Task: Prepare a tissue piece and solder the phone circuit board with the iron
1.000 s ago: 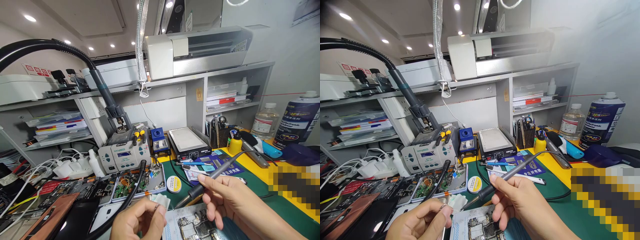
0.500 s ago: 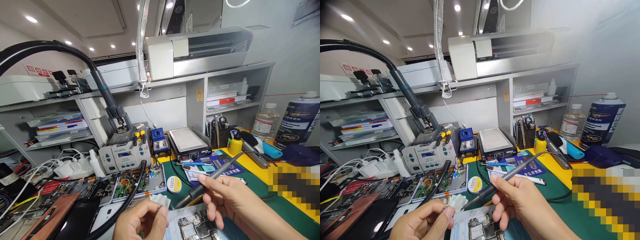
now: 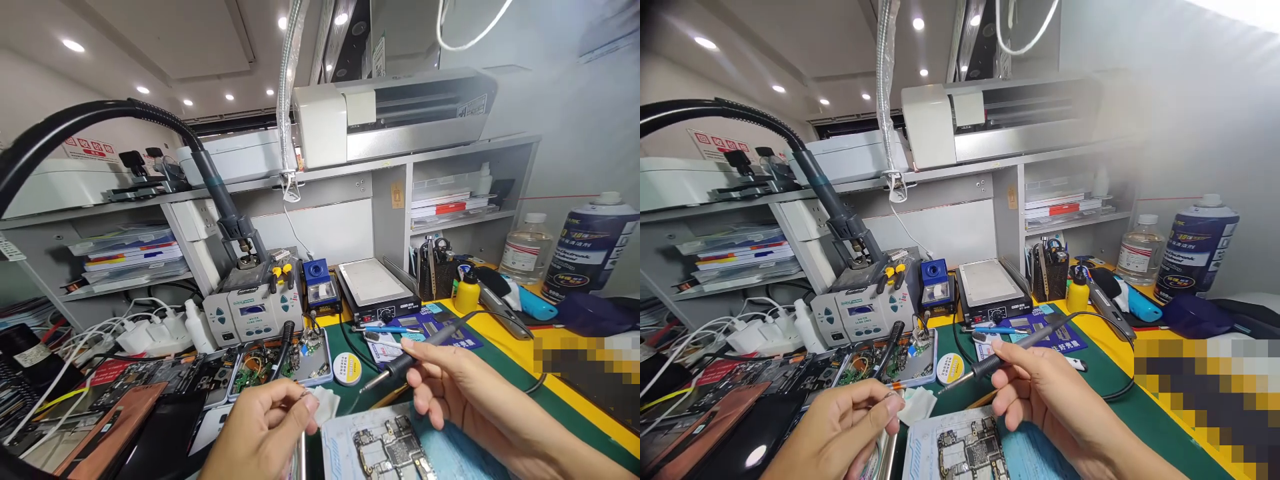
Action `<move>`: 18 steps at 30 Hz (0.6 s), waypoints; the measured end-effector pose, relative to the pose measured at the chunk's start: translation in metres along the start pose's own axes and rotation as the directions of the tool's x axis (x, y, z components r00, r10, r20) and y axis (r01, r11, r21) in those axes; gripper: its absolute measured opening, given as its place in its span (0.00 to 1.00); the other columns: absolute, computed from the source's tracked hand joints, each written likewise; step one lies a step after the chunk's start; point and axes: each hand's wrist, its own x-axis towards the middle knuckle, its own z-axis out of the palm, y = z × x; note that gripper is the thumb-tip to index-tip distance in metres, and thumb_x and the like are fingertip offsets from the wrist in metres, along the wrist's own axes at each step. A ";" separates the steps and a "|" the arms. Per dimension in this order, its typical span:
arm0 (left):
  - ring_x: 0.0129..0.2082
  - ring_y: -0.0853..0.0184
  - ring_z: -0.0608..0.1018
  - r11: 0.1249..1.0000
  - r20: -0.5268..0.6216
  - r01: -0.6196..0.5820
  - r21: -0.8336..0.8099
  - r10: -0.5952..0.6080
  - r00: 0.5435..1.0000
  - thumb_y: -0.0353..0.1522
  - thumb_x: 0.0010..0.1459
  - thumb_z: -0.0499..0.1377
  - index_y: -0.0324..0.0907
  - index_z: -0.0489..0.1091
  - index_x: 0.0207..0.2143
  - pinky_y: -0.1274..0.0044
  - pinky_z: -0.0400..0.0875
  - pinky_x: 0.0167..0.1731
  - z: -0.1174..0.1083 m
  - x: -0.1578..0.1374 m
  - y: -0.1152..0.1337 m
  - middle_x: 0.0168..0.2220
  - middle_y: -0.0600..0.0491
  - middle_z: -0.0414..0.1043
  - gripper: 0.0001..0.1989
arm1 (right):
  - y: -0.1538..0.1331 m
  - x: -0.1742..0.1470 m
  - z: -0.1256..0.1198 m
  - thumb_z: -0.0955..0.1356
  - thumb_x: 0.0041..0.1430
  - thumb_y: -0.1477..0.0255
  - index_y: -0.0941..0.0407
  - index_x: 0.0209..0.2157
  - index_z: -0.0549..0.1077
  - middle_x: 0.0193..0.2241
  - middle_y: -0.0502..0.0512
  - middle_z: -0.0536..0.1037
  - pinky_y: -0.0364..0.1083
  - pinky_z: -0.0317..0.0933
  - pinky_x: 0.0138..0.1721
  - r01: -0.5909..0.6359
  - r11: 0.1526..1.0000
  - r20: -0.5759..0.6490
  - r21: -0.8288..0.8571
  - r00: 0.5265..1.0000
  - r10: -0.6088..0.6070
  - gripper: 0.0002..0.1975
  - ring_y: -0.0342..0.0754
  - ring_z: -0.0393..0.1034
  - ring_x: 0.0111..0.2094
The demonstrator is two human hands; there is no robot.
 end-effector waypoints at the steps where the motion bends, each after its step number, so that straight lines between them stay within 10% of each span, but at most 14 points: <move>1: 0.11 0.81 0.58 1.000 0.019 0.001 0.017 -0.001 1.000 0.49 0.57 0.57 0.38 0.69 0.27 0.85 0.51 0.14 -0.004 0.003 -0.002 0.23 0.54 0.74 0.21 | -0.001 0.000 -0.001 0.69 0.63 0.65 0.61 0.24 0.73 0.19 0.52 0.75 0.37 0.65 0.16 0.002 1.000 -0.006 -0.002 1.000 -0.002 0.17 0.40 0.69 0.16; 9: 0.10 0.81 0.56 0.965 0.105 0.054 0.255 -0.083 0.991 0.42 0.64 0.53 0.36 0.70 0.31 0.85 0.48 0.11 -0.039 0.008 -0.004 0.21 0.55 0.75 0.18 | -0.001 0.003 -0.014 0.69 0.65 0.67 0.60 0.27 0.72 0.22 0.47 0.75 0.38 0.64 0.19 0.053 0.998 -0.042 -0.031 0.998 -0.054 0.14 0.39 0.69 0.18; 18: 0.21 0.73 0.74 0.844 0.077 0.063 0.532 -0.122 0.990 0.43 0.67 0.55 0.37 0.71 0.32 0.77 0.72 0.26 -0.053 0.011 -0.017 0.24 0.59 0.70 0.18 | 0.000 0.010 -0.019 0.67 0.66 0.65 0.59 0.40 0.74 0.32 0.50 0.77 0.44 0.68 0.25 0.063 0.994 -0.040 -0.086 0.997 -0.067 0.11 0.43 0.71 0.24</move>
